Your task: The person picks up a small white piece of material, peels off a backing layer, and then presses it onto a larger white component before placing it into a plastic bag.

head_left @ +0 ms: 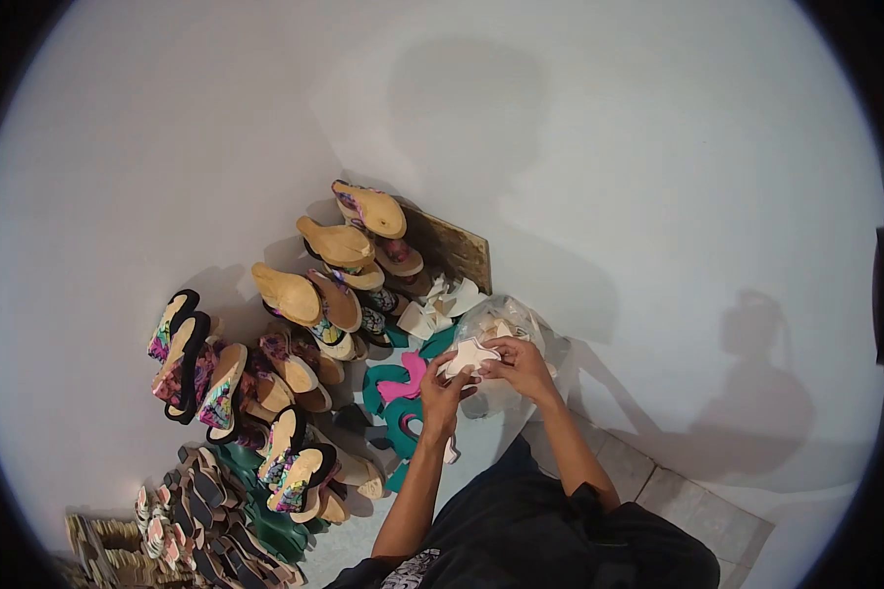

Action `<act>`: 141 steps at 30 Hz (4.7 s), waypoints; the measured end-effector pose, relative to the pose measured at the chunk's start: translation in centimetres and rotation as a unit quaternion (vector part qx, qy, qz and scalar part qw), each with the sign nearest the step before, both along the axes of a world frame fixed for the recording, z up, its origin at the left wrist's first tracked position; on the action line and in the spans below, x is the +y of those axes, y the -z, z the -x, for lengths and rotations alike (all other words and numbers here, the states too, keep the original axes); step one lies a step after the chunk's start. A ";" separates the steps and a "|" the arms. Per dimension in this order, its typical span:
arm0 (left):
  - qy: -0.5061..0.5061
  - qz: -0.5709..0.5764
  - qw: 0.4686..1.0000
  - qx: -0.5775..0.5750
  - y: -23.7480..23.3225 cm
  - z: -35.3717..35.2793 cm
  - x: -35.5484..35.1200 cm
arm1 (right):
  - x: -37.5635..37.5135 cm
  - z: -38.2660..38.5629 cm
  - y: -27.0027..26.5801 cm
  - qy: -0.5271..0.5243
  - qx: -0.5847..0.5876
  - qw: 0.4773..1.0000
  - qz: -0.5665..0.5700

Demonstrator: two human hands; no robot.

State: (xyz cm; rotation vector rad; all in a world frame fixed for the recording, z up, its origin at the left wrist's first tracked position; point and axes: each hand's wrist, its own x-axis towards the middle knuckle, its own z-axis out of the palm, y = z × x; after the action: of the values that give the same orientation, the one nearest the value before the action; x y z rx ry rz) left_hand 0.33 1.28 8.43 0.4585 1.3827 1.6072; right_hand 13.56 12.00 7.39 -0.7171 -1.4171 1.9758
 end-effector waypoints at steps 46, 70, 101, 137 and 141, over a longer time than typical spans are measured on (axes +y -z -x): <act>-0.037 0.057 0.998 0.013 5.6 0.6 -0.6 | 2.7 1.2 6.1 0.246 -0.368 0.833 -0.333; -0.008 -0.006 0.996 -0.089 4.5 0.0 -0.3 | 0.7 1.6 2.5 0.097 -0.135 0.977 -0.136; -0.029 -0.034 0.996 -0.078 3.6 0.3 -0.2 | 0.2 0.8 3.4 -0.019 -0.130 0.980 -0.150; 0.020 0.111 0.974 0.195 7.6 4.2 -13.3 | -6.8 5.6 7.3 -0.225 -0.195 0.949 -0.100; 0.087 0.120 0.952 0.268 8.8 4.5 -14.8 | -8.5 6.0 9.6 -0.257 -0.221 0.935 -0.103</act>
State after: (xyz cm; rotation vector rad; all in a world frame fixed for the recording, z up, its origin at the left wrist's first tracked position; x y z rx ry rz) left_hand -4.21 -13.54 -0.41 0.8883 1.8542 1.1915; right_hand 7.54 3.49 -2.25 -0.7830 -2.2355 2.0705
